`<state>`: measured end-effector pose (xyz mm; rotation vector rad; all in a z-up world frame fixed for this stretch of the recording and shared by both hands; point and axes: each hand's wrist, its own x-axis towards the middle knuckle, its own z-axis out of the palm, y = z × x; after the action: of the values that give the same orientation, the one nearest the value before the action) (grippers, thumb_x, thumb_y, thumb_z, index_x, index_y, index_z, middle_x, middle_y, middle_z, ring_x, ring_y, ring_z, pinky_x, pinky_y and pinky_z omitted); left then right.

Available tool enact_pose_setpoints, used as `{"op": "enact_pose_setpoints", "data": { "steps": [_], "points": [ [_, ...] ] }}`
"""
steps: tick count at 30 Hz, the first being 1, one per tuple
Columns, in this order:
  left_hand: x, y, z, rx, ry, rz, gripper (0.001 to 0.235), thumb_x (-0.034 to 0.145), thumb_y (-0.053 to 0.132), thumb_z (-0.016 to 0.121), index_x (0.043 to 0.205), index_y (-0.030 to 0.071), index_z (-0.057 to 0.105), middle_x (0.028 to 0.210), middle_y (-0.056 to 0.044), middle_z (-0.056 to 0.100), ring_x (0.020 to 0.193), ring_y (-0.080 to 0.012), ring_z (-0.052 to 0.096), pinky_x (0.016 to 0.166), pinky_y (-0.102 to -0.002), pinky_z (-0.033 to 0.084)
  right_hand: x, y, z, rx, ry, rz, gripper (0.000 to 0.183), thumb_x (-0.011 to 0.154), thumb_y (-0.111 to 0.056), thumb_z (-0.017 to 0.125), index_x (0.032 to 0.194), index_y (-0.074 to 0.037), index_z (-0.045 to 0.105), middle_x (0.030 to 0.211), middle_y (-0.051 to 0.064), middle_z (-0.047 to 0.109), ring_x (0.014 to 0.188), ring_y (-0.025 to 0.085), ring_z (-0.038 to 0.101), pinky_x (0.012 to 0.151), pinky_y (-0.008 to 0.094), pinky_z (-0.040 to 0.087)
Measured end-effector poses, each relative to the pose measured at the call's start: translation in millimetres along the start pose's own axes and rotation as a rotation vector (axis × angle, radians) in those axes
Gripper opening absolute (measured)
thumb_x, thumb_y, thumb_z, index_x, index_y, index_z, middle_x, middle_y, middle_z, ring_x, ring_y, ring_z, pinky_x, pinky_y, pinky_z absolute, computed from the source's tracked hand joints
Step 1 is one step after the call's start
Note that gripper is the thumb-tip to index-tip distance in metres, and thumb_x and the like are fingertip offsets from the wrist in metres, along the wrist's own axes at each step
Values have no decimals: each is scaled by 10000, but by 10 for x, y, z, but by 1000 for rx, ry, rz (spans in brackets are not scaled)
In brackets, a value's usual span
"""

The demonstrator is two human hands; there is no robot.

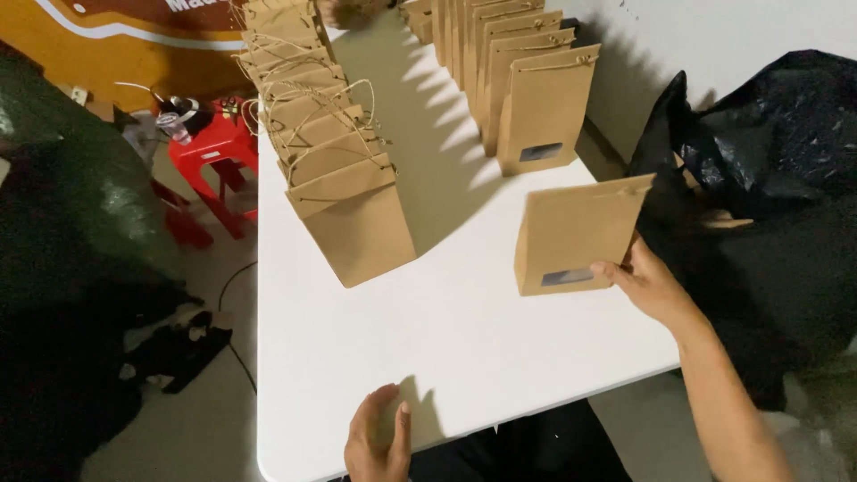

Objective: Assembling paper gift bags by threading string handles through pre-punched holes and lining them up on a table.

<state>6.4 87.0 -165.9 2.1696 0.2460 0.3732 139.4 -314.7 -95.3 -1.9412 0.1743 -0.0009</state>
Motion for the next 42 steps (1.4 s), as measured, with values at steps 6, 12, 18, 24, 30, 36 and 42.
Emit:
{"op": "enact_pose_setpoints", "data": {
  "steps": [6, 12, 18, 24, 30, 36, 42],
  "points": [
    [22, -208, 215, 160, 131, 186, 333, 907, 436, 651, 1155, 238, 751, 1152, 31, 777, 1156, -229, 674, 938, -398, 586, 912, 272, -150, -22, 8, -121, 734, 932, -218, 596, 1588, -129, 278, 1480, 56, 490, 1320, 189, 495, 1085, 348, 398],
    [119, -377, 282, 183, 151, 412, 307, 885, 266, 686, 1175, 167, 702, 1133, 37, 779, 1047, -191, 712, 947, -361, 553, 1530, 312, -127, 29, 47, -224, 618, 997, -270, 552, 1557, -115, 341, 1502, 54, 502, 1367, 178, 473, 1108, 345, 375],
    [147, -446, 297, 181, 95, 321, 332, 841, 286, 704, 1163, 205, 726, 1106, 38, 799, 1053, -211, 719, 951, -385, 561, 1703, 209, 19, 16, 163, -180, 553, 1012, -346, 532, 1507, -122, 433, 1475, 62, 539, 1351, 206, 499, 1074, 369, 384],
    [481, -272, 106, -183, -114, -88, 379, 825, 407, 732, 1131, 190, 787, 1104, -5, 839, 1091, -177, 729, 968, -312, 575, 2042, 531, -5, -70, 209, -209, 443, 1029, -380, 551, 1345, -72, 511, 1321, 98, 595, 1211, 232, 556, 977, 374, 417],
    [1403, 630, -514, -317, 22, 75, 384, 903, 275, 692, 1224, 65, 683, 1232, -73, 754, 1152, -183, 698, 1027, -327, 540, 1944, 490, -17, -106, 198, -138, 476, 1017, -410, 534, 1368, -90, 502, 1322, 90, 603, 1196, 233, 561, 944, 375, 425],
    [2061, 1177, -541, -388, 52, 219, 599, 998, 248, 687, 1404, -128, 456, 1371, -355, 533, 1375, -529, 454, 1177, -574, 353, 1591, 238, 44, -95, 218, -273, 438, 1133, -366, 579, 1358, -16, 445, 1310, 264, 539, 1248, 401, 536, 1035, 549, 440],
    [2390, 1035, -269, -487, 86, 315, 386, 1043, 269, 678, 1282, -25, 604, 1155, -175, 662, 1193, -331, 632, 1095, -470, 459, 1365, 142, 145, 2, 262, -369, 645, 1130, -149, 573, 1606, 59, 189, 1560, 393, 349, 1444, 499, 374, 1208, 563, 345]
  ]
}}
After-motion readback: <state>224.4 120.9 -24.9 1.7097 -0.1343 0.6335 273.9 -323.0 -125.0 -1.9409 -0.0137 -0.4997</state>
